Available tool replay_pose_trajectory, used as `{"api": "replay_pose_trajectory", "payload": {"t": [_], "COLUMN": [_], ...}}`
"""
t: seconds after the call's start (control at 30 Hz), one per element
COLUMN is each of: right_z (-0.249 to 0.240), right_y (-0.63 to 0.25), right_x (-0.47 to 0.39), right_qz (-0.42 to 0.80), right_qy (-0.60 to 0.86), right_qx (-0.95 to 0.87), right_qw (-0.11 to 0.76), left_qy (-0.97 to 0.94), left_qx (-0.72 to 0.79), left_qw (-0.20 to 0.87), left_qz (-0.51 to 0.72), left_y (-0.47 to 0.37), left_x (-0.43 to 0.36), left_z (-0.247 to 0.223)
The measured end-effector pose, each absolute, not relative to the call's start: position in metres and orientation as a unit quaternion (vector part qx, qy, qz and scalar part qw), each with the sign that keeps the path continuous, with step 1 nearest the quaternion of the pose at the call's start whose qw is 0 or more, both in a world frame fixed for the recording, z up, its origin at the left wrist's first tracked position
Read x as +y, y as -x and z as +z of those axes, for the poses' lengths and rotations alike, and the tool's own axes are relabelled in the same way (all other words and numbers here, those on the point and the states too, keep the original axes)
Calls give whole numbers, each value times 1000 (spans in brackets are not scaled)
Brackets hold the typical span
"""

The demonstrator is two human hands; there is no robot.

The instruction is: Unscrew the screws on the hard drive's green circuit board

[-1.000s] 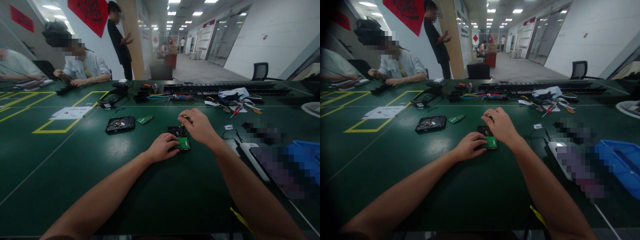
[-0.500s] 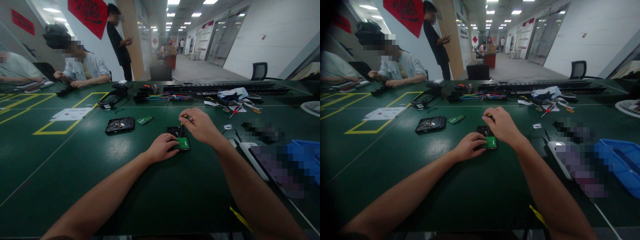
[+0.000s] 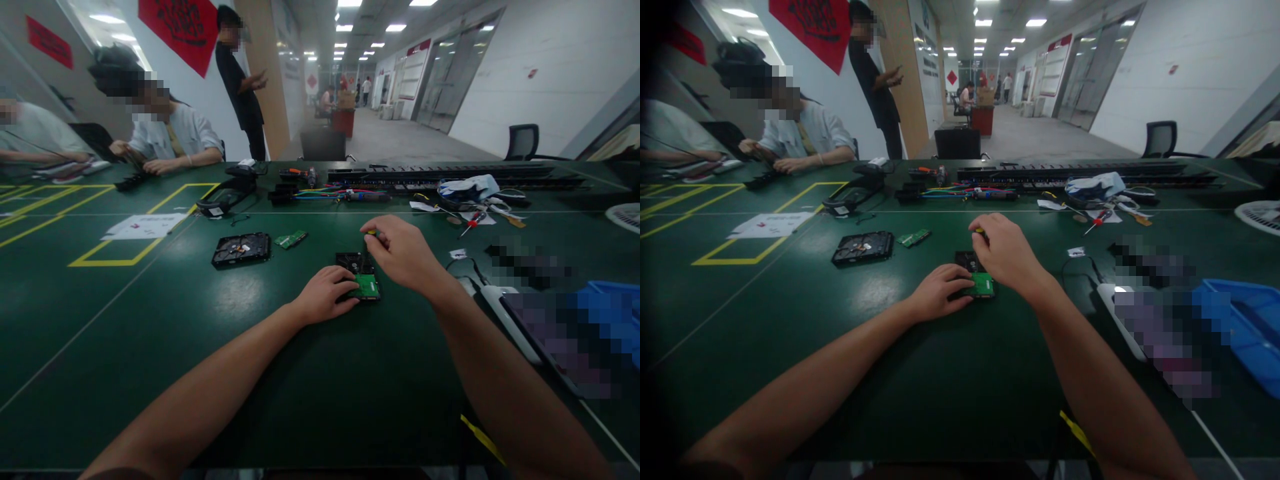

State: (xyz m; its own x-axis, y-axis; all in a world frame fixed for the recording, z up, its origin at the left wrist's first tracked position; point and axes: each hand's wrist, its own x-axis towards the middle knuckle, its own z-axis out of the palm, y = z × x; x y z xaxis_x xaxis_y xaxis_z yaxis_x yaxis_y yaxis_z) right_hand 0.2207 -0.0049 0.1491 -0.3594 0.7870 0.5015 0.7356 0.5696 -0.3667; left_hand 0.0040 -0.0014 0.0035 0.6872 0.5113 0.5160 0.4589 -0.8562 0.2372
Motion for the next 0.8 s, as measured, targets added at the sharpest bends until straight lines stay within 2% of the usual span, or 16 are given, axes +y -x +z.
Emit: {"api": "replay_pose_trajectory", "payload": {"t": [0.8], "right_z": [152], "right_y": [-221], "right_x": [-7], "right_qz": [27], "right_qy": [471], "right_qx": [-828], "right_qw": [301], "left_qy": [-917], "left_qx": [268], "left_qw": [47], "left_qz": [293], "left_y": [-4], "left_x": [-2], "left_z": [5]}}
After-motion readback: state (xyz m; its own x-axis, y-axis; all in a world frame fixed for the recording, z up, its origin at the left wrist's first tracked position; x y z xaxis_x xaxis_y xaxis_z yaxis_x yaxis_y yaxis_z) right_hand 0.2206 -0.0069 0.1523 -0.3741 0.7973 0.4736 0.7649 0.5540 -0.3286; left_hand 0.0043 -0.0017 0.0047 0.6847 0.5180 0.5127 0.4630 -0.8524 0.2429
